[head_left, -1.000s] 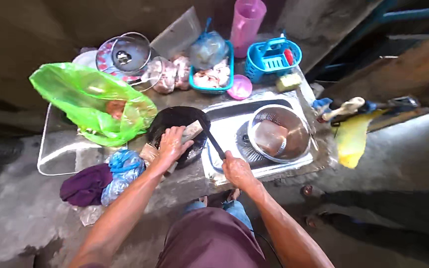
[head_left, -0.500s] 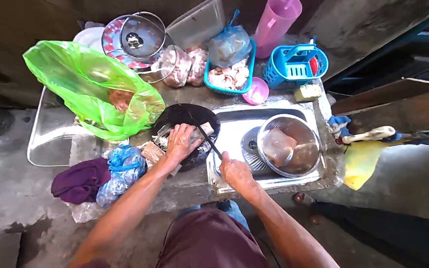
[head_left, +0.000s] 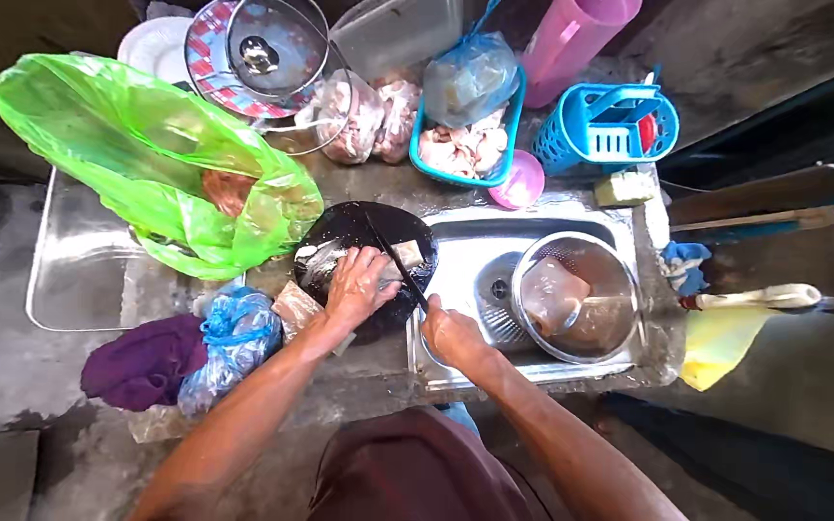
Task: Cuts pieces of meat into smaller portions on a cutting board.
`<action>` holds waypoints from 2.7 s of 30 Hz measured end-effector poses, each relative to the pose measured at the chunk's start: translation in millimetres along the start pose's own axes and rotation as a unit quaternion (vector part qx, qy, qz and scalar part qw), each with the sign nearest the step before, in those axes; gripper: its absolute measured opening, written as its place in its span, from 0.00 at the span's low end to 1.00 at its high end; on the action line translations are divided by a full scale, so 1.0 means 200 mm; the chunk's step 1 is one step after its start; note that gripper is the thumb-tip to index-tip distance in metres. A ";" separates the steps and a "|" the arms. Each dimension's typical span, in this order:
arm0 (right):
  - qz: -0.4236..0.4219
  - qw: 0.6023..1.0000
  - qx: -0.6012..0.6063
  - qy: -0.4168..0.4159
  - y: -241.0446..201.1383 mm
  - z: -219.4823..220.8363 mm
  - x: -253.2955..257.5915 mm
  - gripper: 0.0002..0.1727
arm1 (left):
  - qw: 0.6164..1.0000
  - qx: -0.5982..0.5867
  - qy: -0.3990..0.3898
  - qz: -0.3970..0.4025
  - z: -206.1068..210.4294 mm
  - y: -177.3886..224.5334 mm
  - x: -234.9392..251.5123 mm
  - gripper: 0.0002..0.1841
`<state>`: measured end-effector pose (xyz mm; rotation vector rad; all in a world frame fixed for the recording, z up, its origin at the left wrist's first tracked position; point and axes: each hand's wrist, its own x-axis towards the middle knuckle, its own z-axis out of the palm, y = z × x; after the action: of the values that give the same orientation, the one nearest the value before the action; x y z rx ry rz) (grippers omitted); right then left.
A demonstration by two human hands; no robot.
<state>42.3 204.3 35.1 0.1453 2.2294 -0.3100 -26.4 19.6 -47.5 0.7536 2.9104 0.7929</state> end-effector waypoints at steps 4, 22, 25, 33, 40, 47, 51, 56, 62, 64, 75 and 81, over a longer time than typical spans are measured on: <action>-0.019 0.999 0.030 0.013 0.04 0.00 0.01 0.24 | 1.000 0.016 -0.004 -0.006 -0.02 0.02 0.00 0.29; -0.025 0.999 -0.025 0.025 -0.07 0.06 -0.13 0.25 | 0.996 0.019 -0.025 -0.082 -0.13 -0.01 -0.17 0.27; -0.009 0.999 -0.040 0.001 -0.09 0.05 -0.13 0.27 | 0.997 0.012 -0.025 -0.065 -0.13 -0.02 -0.17 0.25; -0.003 0.999 -0.040 -0.008 -0.16 0.01 0.01 0.28 | 0.999 0.004 -0.001 -0.034 -0.10 -0.06 -0.16 0.25; -0.014 1.000 -0.001 0.000 -0.10 0.09 -0.05 0.28 | 0.998 0.028 -0.026 -0.048 -0.12 -0.05 -0.15 0.25; -0.014 1.000 -0.017 0.017 0.02 0.18 -0.18 0.25 | 0.996 0.047 -0.017 -0.078 -0.11 0.00 -0.19 0.33; -0.026 0.998 -0.019 0.059 -0.02 0.13 -0.21 0.24 | 0.991 0.063 -0.038 -0.115 -0.22 0.00 -0.27 0.43; -0.053 0.997 -0.020 0.048 -0.11 0.16 -0.22 0.26 | 0.988 0.071 -0.032 -0.132 -0.26 -0.05 -0.34 0.35; -0.014 0.999 -0.030 0.017 -0.19 0.22 -0.22 0.26 | 0.993 0.073 -0.010 -0.096 -0.18 -0.07 -0.32 0.27; -0.005 0.999 -0.031 0.010 -0.22 0.22 -0.20 0.27 | 0.995 0.054 -0.011 -0.087 -0.17 -0.08 -0.31 0.25; -0.073 0.987 0.144 -0.029 -0.07 0.26 -0.13 0.22 | 0.987 0.019 -0.101 -0.127 -0.28 -0.03 -0.25 0.33; -0.036 0.983 0.154 0.097 0.03 0.32 -0.26 0.24 | 0.967 -0.085 -0.117 -0.211 -0.34 -0.06 -0.16 0.23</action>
<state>124.0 193.8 37.0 0.2702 2.3697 -0.7070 -14.4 -35.5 3.4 0.1839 2.6059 0.8234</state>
